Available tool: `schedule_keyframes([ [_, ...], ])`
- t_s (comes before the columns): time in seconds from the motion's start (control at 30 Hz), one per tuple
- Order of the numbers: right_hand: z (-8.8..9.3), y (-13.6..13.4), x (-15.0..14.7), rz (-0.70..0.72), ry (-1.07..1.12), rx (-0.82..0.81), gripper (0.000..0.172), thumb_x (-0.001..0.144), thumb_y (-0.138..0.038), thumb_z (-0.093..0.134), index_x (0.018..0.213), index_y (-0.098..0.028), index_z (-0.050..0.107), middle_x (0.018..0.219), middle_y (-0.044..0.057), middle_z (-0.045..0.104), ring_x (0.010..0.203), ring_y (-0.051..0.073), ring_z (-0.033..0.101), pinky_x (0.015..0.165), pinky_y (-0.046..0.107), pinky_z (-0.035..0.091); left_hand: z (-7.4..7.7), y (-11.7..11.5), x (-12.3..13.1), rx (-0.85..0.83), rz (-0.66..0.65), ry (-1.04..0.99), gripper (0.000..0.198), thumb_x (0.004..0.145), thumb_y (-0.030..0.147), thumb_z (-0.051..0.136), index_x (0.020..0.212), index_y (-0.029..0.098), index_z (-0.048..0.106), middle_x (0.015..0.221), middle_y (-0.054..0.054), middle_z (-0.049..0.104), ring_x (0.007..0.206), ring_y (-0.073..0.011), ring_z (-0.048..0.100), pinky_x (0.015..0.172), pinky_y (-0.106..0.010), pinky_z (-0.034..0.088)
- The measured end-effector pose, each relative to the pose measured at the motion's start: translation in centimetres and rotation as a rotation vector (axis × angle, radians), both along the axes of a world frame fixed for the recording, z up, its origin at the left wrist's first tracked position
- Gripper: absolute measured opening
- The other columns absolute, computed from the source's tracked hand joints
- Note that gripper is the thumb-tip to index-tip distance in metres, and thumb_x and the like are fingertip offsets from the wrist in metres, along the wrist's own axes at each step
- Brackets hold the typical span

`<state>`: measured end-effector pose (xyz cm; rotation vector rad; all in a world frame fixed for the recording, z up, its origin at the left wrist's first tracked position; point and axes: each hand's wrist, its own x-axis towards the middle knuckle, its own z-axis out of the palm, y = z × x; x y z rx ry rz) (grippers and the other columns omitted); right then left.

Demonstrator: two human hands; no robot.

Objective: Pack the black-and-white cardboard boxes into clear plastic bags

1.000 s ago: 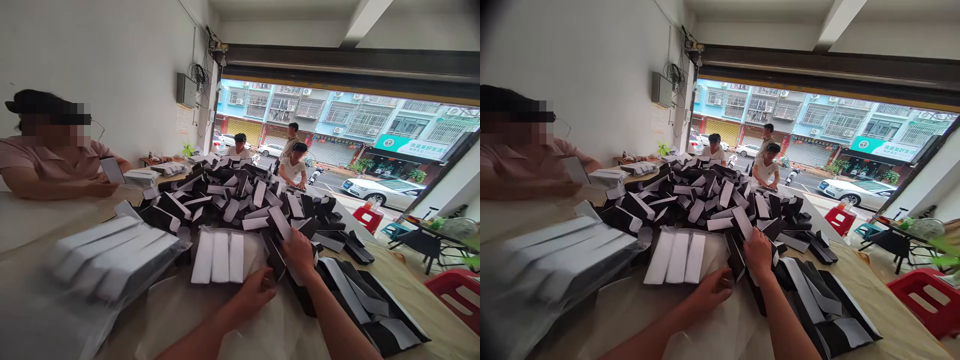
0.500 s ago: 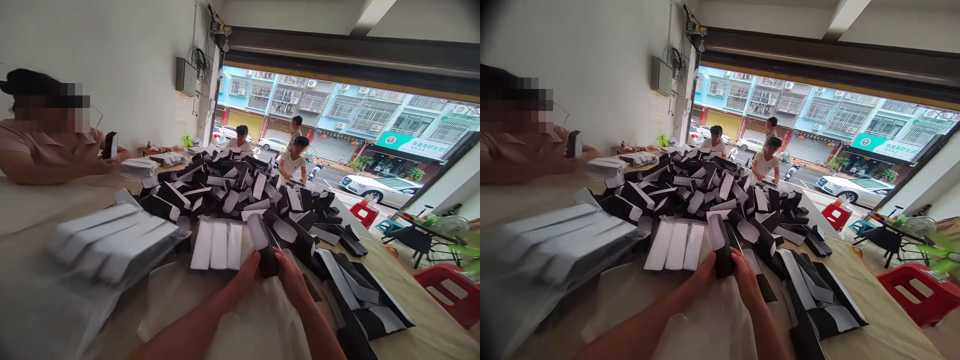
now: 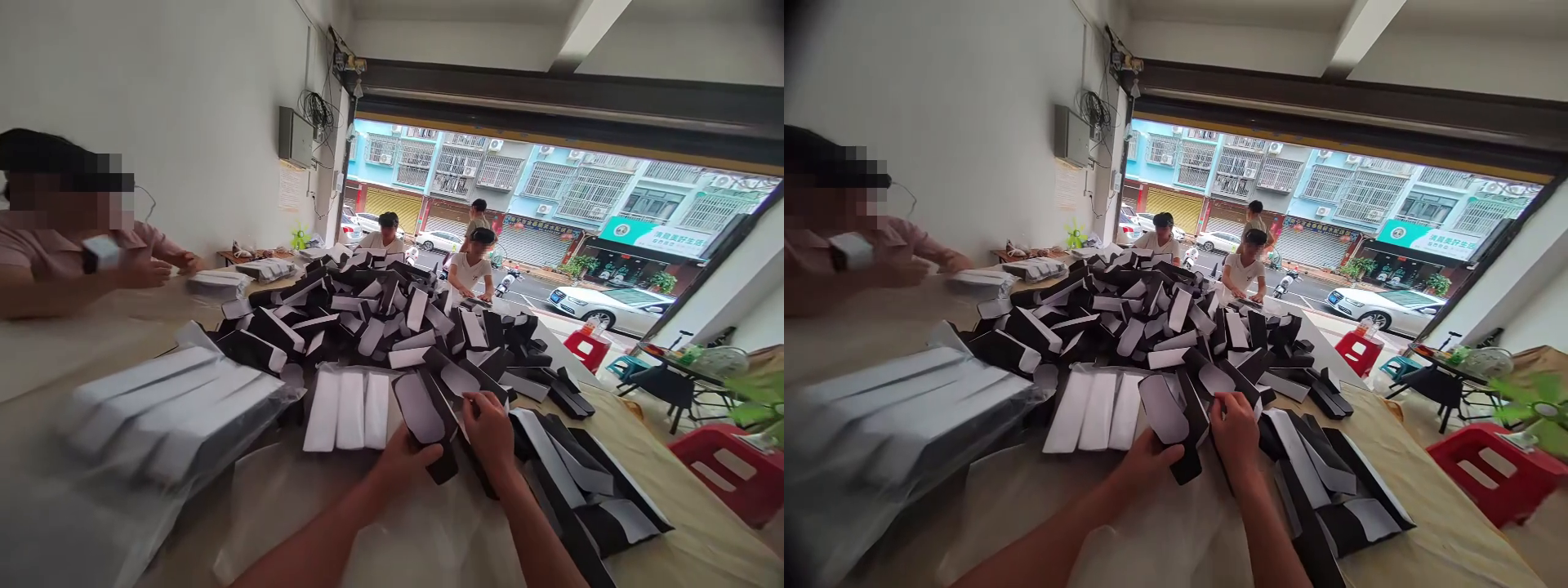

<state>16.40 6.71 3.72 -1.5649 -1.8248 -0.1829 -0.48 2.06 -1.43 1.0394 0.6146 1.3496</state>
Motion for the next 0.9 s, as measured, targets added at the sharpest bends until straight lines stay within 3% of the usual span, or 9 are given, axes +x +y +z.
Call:
schedule_keyframes([
  [0.17, 0.8, 3.5, 0.0, -0.001, -0.279, -0.063, 0.040, 0.077, -0.008, 0.058, 0.116, -0.012, 0.066, 0.131, 0.018, 0.062, 0.126, 0.035, 0.052, 0.105, 0.044, 0.039, 0.0, 0.2, -0.2, 0.017, 0.020, 0.030, 0.063, 0.061, 0.049, 0.087, 0.109, 0.016, 0.064, 0.115, -0.013, 0.070, 0.110, -0.0306, 0.063, 0.095, -0.040, 0.050],
  [0.23, 0.8, 4.4, -0.3, -0.010, -0.335, -0.084, 0.042, 0.071, -0.005, 0.063, 0.114, -0.009, 0.065, 0.136, 0.022, 0.059, 0.134, 0.038, 0.045, 0.109, 0.048, 0.033, -0.1, 0.3, -0.2, -0.019, 0.042, 0.067, 0.061, 0.064, 0.051, 0.085, 0.109, 0.016, 0.062, 0.107, -0.012, 0.072, 0.097, -0.0267, 0.067, 0.082, -0.035, 0.054],
  [0.33, 0.5, 5.5, -0.5, -0.024, -0.320, -0.082, 0.035, 0.070, -0.001, 0.060, 0.103, -0.010, 0.067, 0.125, 0.023, 0.065, 0.137, 0.039, 0.041, 0.115, 0.051, 0.023, -0.3, 0.3, -0.1, -0.106, 0.009, 0.116, 0.060, 0.071, 0.056, 0.077, 0.112, 0.016, 0.059, 0.083, -0.005, 0.068, 0.055, -0.0150, 0.059, 0.048, -0.028, 0.046],
  [0.43, 0.2, 6.0, -0.3, -0.009, -0.269, -0.069, 0.028, 0.073, 0.001, 0.054, 0.092, -0.014, 0.068, 0.106, 0.020, 0.072, 0.133, 0.036, 0.047, 0.116, 0.051, 0.019, -0.5, 0.4, 0.0, -0.137, 0.001, 0.086, 0.060, 0.075, 0.059, 0.072, 0.116, 0.017, 0.057, 0.073, 0.000, 0.063, 0.044, -0.0102, 0.047, 0.040, -0.026, 0.036],
  [0.6, 0.0, 5.7, 0.4, 0.018, -0.076, -0.019, 0.015, 0.077, -0.016, 0.060, 0.090, -0.016, 0.066, 0.102, 0.017, 0.071, 0.120, 0.036, 0.055, 0.109, 0.053, 0.032, -1.0, 0.8, -0.1, -0.149, -0.026, 0.133, 0.060, 0.084, 0.063, 0.060, 0.122, 0.017, 0.059, 0.055, 0.002, 0.056, 0.045, -0.0162, 0.048, 0.048, -0.030, 0.039],
  [0.73, 0.1, 3.9, 0.9, 0.077, 0.098, 0.008, 0.022, 0.081, -0.032, 0.060, 0.098, -0.018, 0.063, 0.103, 0.013, 0.069, 0.097, 0.028, 0.065, 0.088, 0.043, 0.050, -1.1, 0.7, -0.2, -0.128, -0.092, 0.197, 0.045, 0.083, 0.063, 0.062, 0.086, 0.018, 0.069, 0.055, 0.000, 0.054, 0.046, -0.0147, 0.047, 0.049, -0.030, 0.037],
  [0.8, 0.2, 2.3, 1.1, 0.133, 0.153, 0.001, 0.026, 0.081, -0.036, 0.060, 0.102, -0.019, 0.061, 0.104, 0.011, 0.070, 0.089, 0.025, 0.067, 0.079, 0.038, 0.054, -0.8, 0.5, -0.4, -0.131, -0.154, 0.212, 0.052, 0.083, 0.066, 0.059, 0.066, 0.017, 0.065, 0.054, -0.002, 0.054, 0.044, -0.0129, 0.046, 0.046, -0.028, 0.034],
  [0.9, 0.4, -0.3, 1.5, 0.324, 0.299, -0.033, 0.027, 0.079, -0.031, 0.061, 0.105, -0.023, 0.057, 0.110, 0.008, 0.070, 0.093, 0.023, 0.068, 0.080, 0.036, 0.054, -0.2, 0.4, -0.7, -0.211, -0.302, 0.143, 0.067, 0.084, 0.075, 0.048, 0.062, 0.015, 0.065, 0.058, -0.006, 0.061, 0.044, -0.0139, 0.052, 0.043, -0.027, 0.037],
])
